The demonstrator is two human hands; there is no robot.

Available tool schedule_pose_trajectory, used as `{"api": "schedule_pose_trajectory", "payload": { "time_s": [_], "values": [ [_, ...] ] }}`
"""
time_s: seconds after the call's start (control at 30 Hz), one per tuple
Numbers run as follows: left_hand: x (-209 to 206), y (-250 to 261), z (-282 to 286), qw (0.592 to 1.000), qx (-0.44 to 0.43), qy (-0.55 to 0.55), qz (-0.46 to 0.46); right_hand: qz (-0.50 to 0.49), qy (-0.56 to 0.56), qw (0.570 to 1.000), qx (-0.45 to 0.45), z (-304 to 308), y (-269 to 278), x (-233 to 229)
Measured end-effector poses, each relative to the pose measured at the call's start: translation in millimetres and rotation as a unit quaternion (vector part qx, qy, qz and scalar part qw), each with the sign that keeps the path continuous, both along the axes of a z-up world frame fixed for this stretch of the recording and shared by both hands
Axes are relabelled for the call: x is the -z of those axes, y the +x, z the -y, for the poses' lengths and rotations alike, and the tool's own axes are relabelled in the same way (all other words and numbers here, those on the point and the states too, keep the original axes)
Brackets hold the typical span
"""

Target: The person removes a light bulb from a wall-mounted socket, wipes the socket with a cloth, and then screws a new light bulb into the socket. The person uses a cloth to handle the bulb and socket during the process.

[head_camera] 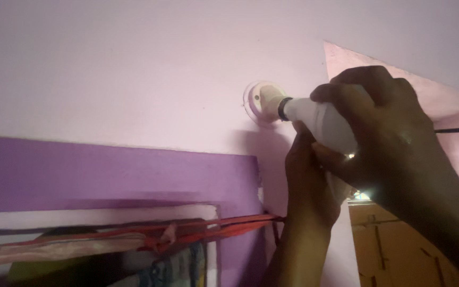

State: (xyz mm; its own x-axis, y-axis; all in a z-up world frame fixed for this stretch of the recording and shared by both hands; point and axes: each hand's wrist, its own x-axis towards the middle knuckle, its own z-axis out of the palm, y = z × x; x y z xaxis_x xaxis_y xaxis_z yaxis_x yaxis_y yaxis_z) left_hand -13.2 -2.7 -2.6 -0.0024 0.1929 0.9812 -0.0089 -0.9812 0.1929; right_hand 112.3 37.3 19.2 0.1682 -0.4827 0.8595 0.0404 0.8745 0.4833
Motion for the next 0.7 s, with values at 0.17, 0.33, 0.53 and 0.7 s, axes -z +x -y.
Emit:
{"api": "schedule_pose_trajectory", "payload": {
  "time_s": [0.17,0.33,0.53,0.7],
  "values": [
    [-1.9,-0.4,-0.7,0.996,0.083,-0.023,0.018,-0.010,0.006,1.000,0.014,2.2,-0.6,1.0],
    [-3.5,3.7,4.4,0.999,0.013,-0.024,0.025,-0.019,0.020,0.999,0.028,2.7,1.1,-1.7],
    [-5.0,6.7,2.8,0.998,0.059,-0.023,0.023,-0.011,0.022,0.999,0.020,2.2,3.3,-2.9],
    [-5.7,9.7,1.9,0.996,0.079,-0.019,0.037,0.021,-0.052,0.998,-0.004,2.4,1.0,-2.9]
  ]
}}
